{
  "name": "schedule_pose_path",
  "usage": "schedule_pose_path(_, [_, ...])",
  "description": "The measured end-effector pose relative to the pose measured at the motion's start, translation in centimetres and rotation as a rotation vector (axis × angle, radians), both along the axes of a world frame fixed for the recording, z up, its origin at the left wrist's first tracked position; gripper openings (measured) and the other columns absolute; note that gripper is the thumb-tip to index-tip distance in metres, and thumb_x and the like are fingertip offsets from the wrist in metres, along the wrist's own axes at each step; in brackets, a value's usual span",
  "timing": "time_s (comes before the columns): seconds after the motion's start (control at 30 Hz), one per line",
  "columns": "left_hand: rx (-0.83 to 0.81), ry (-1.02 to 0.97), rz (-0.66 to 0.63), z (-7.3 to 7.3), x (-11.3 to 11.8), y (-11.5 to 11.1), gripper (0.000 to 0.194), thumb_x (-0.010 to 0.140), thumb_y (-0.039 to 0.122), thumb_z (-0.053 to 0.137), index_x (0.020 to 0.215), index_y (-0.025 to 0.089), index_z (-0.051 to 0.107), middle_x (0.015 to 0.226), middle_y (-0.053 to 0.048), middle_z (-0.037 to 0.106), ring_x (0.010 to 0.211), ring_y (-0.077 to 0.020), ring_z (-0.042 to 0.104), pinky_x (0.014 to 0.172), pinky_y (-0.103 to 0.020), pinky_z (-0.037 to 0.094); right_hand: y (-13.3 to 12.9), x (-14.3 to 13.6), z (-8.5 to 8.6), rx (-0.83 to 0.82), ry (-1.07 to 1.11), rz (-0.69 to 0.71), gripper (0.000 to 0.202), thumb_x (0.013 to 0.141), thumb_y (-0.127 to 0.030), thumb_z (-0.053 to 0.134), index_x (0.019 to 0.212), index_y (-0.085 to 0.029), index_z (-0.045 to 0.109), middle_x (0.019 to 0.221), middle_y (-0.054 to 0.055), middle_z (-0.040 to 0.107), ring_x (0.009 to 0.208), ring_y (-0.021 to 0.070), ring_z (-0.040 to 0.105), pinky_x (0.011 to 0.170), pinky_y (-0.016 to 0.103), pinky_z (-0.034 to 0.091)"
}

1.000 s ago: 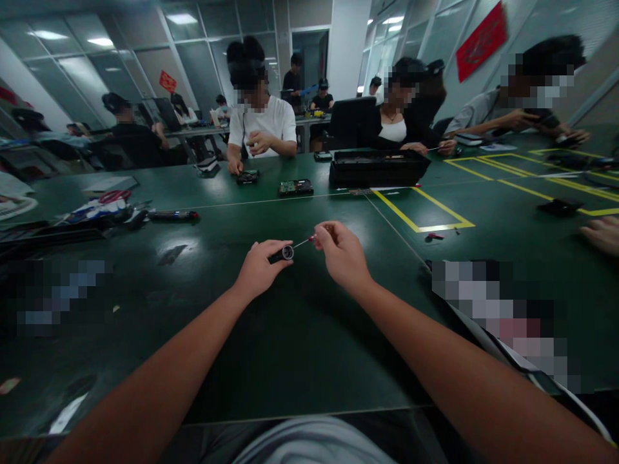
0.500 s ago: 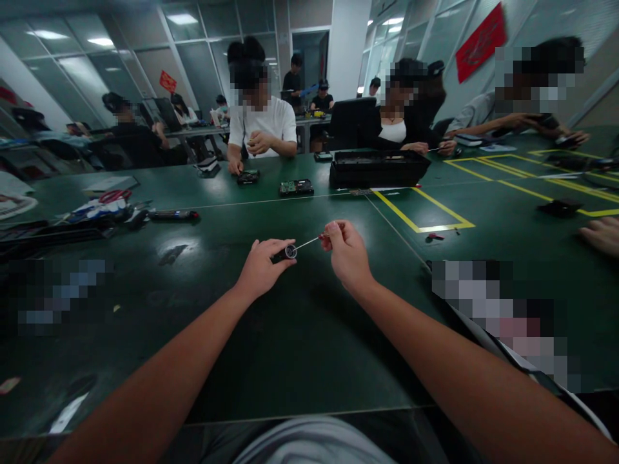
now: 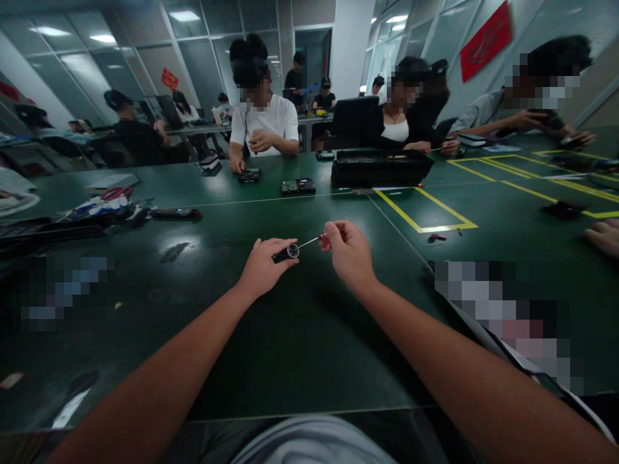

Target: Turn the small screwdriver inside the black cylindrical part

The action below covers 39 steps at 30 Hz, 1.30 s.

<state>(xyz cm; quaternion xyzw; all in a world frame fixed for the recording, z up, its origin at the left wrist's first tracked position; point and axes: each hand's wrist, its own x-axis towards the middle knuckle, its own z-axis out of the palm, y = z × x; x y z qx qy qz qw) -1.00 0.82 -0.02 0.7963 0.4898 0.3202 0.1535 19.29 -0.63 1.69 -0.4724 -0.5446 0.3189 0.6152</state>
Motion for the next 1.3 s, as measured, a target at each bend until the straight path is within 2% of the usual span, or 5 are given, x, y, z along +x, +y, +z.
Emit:
schedule_pose_path(0.33, [0.013,-0.012,0.004,-0.1,-0.3,0.2,0.041,0.087,0.025,0.075,0.127,0.031,0.068,0.126,-0.006,0.07,0.122,-0.0283,0.061,0.117,-0.061,0.03,-1.4,0.4,1.5,0.079,-0.384,0.074,0.016,0.093,-0.029,0.053,0.09,-0.02,0.066,0.075,0.001,0.068,0.065,0.0155,0.06,0.062,0.03,0.041])
schedule_pose_path(0.5, [0.036,-0.03,-0.01,-0.3,-0.3,0.3,0.043,0.085,0.023,0.077,0.127,0.03,0.069,0.124,-0.005,0.071,0.118,-0.0275,0.062,0.111,-0.055,0.039,-1.3,0.3,1.4,0.056,-0.488,-0.007,0.038,0.1,-0.047,0.046,0.081,-0.021,0.067,0.062,0.001,0.061,0.058,0.0168,0.057,0.058,0.031,0.035])
schedule_pose_path(0.73, [0.052,-0.106,-0.006,-0.6,-0.6,0.6,0.042,0.084,0.02,0.078,0.124,0.028,0.07,0.123,-0.005,0.071,0.117,-0.0254,0.063,0.107,-0.047,0.044,-1.1,0.3,1.0,0.09,-0.527,0.077,0.03,0.099,-0.028,0.043,0.124,-0.021,0.058,0.09,0.006,0.072,0.072,0.02,0.064,0.066,0.033,0.042])
schedule_pose_path(0.9, [0.05,-0.074,-0.007,-0.6,-0.5,0.5,0.041,0.083,0.021,0.078,0.123,0.03,0.071,0.121,-0.006,0.072,0.116,-0.0264,0.064,0.106,-0.049,0.044,-1.2,0.2,1.3,0.094,-0.571,0.022,0.033,0.103,-0.043,0.038,0.107,-0.023,0.064,0.086,0.005,0.072,0.074,0.0219,0.065,0.067,0.034,0.041])
schedule_pose_path(1.3, [0.041,-0.09,0.001,-0.6,-0.6,0.6,0.042,0.083,0.02,0.078,0.124,0.029,0.07,0.122,-0.006,0.071,0.117,-0.0254,0.063,0.106,-0.047,0.044,-1.4,0.2,1.4,0.011,-0.529,0.037,0.028,0.102,-0.039,0.038,0.109,-0.022,0.059,0.08,0.003,0.068,0.07,0.0205,0.062,0.065,0.034,0.038])
